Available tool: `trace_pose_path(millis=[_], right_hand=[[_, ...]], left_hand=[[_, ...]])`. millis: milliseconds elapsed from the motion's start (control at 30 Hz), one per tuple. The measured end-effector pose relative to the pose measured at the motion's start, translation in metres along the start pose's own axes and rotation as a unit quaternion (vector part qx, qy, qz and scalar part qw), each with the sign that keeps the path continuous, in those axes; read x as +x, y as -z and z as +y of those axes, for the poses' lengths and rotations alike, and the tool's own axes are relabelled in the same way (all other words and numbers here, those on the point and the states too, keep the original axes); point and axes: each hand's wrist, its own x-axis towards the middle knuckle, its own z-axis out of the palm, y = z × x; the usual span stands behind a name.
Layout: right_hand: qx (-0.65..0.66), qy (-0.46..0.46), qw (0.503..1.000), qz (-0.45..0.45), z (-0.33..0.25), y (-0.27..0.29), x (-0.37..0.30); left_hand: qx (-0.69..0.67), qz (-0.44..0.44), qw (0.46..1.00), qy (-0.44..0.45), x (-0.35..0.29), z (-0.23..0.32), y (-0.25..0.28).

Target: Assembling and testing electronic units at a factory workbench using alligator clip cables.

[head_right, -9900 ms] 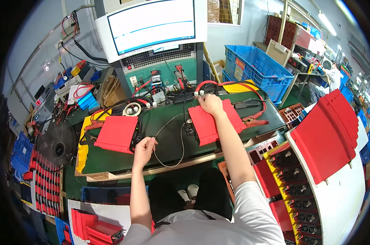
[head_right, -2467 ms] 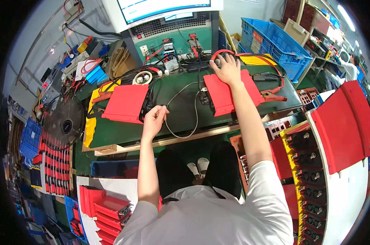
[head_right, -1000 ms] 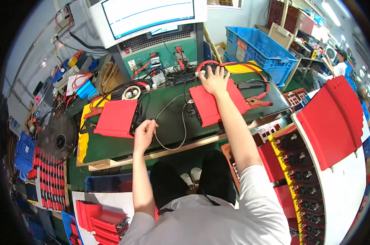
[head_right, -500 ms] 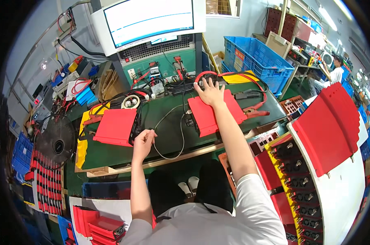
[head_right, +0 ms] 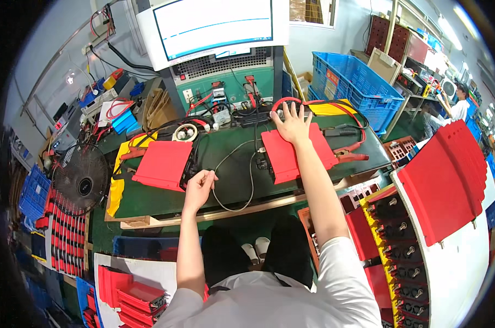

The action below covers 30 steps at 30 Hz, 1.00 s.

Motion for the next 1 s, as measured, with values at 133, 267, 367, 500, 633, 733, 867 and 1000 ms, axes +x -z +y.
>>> trace_pose_path(millis=[133, 267, 367, 500, 633, 733, 867, 1000], right_hand=[[0.002, 0.003, 1.000, 0.011, -0.0001, -0.0014, -0.0002], [-0.025, 0.019, 0.999, 0.009, 0.0013, -0.0048, -0.0001], [-0.039, 0.030, 0.999, -0.008, 0.0010, -0.0030, -0.0019], [-0.028, 0.023, 0.999, -0.011, 0.0004, -0.0022, -0.0024], [-0.027, 0.014, 1.000, -0.010, 0.0028, -0.0010, -0.0019], [-0.025, 0.008, 1.000, -0.004, -0.0011, -0.0008, -0.0036], [-0.012, 0.009, 1.000, 0.001, -0.0003, -0.0006, -0.0021], [-0.012, 0.010, 1.000, 0.008, 0.0026, -0.0025, -0.0025]], left_hand=[[0.005, 0.005, 1.000, 0.002, -0.0001, 0.0000, -0.0002], [-0.007, 0.004, 1.000, -0.007, 0.0005, 0.0002, 0.0003], [0.006, 0.004, 1.000, 0.004, -0.0010, 0.0019, 0.0016], [0.000, 0.003, 1.000, -0.001, -0.0011, 0.0026, 0.0017], [0.000, -0.008, 1.000, 0.002, -0.0014, 0.0058, 0.0012], [-0.004, -0.008, 1.000, 0.005, -0.0019, 0.0039, 0.0024], [-0.007, -0.004, 1.000, 0.004, -0.0016, 0.0028, 0.0018], [-0.004, 0.002, 1.000, 0.004, 0.0001, 0.0073, -0.0006]])
